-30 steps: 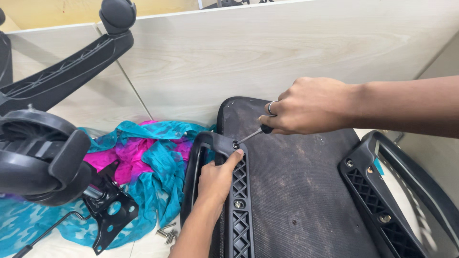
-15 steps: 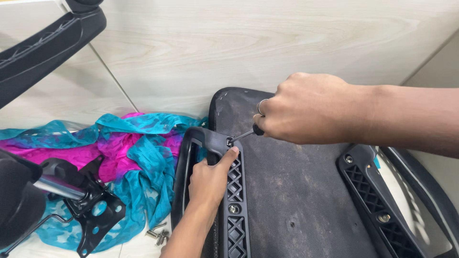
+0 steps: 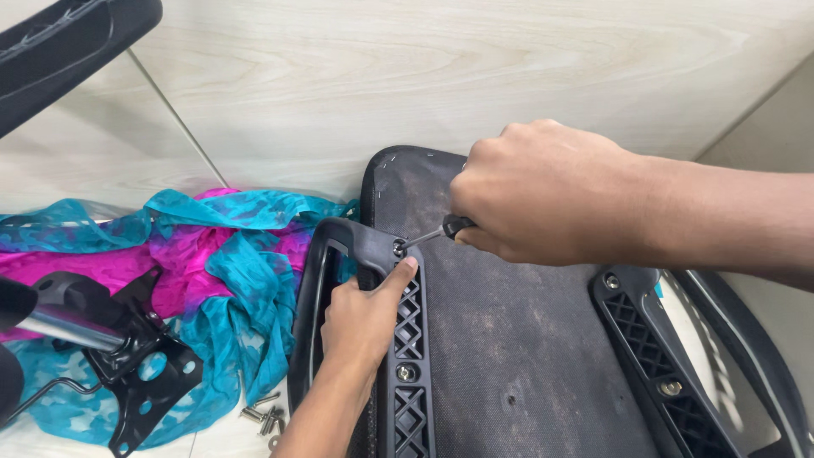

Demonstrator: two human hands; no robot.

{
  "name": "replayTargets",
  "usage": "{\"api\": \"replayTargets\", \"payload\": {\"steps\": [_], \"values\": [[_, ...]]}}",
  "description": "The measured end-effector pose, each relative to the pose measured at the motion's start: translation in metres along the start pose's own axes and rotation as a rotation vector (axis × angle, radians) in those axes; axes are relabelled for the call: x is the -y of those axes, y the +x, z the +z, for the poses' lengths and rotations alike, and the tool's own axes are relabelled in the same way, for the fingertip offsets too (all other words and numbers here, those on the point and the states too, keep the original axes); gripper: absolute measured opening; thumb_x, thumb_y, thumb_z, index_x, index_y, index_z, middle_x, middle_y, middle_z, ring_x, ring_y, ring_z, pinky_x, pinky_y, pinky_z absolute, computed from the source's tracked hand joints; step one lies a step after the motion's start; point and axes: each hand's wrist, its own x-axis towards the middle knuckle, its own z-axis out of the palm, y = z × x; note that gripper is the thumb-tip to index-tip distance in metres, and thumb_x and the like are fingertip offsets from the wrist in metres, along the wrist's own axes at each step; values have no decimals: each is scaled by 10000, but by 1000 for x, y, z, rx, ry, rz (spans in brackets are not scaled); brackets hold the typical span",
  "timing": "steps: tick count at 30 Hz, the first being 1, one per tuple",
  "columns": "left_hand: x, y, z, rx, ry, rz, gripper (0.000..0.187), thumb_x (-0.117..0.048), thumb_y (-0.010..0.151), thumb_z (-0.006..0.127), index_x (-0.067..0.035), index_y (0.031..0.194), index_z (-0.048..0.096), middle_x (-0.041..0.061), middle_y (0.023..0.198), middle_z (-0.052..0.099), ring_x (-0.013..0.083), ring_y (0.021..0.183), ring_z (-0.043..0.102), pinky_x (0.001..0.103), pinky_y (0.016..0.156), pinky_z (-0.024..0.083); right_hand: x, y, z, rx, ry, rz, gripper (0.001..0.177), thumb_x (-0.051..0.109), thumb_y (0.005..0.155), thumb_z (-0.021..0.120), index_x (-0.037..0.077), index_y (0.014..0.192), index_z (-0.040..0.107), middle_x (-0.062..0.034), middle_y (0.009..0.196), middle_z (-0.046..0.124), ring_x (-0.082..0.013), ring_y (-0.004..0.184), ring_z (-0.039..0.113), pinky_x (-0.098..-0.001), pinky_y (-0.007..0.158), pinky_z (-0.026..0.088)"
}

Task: The person uses a screwdriver to remove screws from a chair seat, detaches one side frame, then reattaches it by aligning holes and inserting screws. The person repeats the process on the opposite side frame, securing it to the seat.

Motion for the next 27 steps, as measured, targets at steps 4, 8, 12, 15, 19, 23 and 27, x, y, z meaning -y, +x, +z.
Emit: {"api": "replayTargets", "payload": {"steps": [4,8,12,15,19,23,27], "values": [[0,2,1,-16,40,11,909,-700,701,740,-8,1284,650,250,1223,704,383,1201,665,422,1066,476,9,-6,-6,33,212,128,348,349,1004,618,89,814,751,-91,644,705,-189,564,704,-344,580,584],[-1,-2,-1,10,33,-1,852,-702,705,714,-38,1238,691,231,1206,722,376,1192,679,430,1060,486,16,-11,-9,80,280,216,309,324,1014,619,98,854,755,-103,625,699,-186,541,684,-337,575,586],[-7,-7,-4,16,107,-12,839,-732,724,693,-56,1221,693,225,1196,716,383,1188,671,446,1050,495,17,-11,-11,95,311,229,402,339,1023,620,64,811,823,-102,592,706,-178,524,666,-333,584,566],[-7,-10,-6,19,81,4,778,-706,718,681,-78,1173,743,198,1175,744,367,1168,693,442,1043,503,14,-9,-8,93,414,268,255,300,1003,629,96,990,781,-103,608,710,-187,507,659,-343,576,573],[-7,-10,-5,-9,114,19,807,-720,725,690,-62,1190,722,219,1180,727,392,1170,679,451,1034,500,9,-7,1,75,515,305,349,376,957,655,60,954,802,-172,661,743,-246,560,696,-417,629,597],[-2,-8,-3,-7,128,53,799,-728,722,666,-62,1153,758,218,1165,747,391,1163,688,447,1035,503,7,-6,13,69,560,310,396,396,925,645,37,953,811,-187,728,759,-278,674,736,-442,709,602],[0,-4,0,-60,141,99,854,-735,731,675,-17,1191,707,242,1186,718,394,1166,675,446,1034,497,3,-7,18,31,581,263,430,422,912,654,28,956,819,-167,752,761,-277,740,757,-437,746,603]]}}
